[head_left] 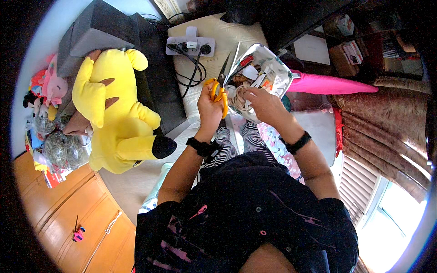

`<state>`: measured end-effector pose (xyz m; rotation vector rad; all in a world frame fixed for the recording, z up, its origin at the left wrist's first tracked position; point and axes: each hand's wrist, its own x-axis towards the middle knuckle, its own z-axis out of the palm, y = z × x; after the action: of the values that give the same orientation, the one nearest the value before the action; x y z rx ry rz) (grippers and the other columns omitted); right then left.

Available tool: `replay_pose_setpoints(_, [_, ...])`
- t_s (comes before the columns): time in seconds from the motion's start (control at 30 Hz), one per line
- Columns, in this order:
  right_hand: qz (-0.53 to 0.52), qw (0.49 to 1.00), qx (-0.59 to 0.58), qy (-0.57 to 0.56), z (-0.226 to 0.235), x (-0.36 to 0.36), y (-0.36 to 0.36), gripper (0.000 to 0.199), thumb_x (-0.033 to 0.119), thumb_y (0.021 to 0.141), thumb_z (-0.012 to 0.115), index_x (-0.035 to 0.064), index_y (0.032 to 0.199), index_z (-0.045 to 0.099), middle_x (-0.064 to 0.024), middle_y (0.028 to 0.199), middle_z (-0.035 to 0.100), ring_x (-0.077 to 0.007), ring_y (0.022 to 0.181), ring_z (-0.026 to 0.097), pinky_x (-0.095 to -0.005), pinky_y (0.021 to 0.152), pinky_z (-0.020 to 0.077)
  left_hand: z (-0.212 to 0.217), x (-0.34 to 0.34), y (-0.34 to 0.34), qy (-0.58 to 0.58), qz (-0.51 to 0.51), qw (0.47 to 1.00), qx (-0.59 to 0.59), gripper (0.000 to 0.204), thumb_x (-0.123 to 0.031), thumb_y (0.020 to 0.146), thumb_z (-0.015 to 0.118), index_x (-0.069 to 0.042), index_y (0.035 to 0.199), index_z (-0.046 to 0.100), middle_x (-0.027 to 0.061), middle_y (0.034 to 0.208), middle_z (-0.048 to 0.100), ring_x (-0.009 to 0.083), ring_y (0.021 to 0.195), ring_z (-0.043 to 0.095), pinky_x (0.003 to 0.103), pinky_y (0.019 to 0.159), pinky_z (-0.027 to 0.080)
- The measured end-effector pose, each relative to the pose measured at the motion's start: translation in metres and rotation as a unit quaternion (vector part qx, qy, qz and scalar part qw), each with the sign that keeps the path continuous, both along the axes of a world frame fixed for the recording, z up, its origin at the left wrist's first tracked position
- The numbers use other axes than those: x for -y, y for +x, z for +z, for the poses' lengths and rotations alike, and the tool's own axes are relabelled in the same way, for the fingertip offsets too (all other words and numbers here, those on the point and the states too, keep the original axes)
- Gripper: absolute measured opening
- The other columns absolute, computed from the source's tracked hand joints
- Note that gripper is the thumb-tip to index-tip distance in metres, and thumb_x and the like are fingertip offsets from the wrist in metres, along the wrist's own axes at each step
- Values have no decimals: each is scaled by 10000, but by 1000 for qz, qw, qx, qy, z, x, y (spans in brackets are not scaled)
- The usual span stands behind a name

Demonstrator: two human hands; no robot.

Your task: The person wraps the power cord around a light green appliance, places it into a clear plastic bag, and then retrieves a white cable from a bag. They proceed to thread the white cable through the bottom of the appliance and secure it.

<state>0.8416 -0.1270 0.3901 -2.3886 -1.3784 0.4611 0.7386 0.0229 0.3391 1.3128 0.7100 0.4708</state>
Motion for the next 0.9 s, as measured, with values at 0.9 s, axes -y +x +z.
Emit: replay_pose_setpoints(0.9, [-256, 949, -127, 132, 10, 32, 64, 111, -22, 715, 613, -2, 822, 591, -64, 761, 599, -126, 695, 579, -242, 636, 465, -10, 8, 5, -116, 50, 992, 14, 162, 14, 878, 506, 10, 1036, 540, 14, 873, 551, 73, 739, 540, 176, 638, 471])
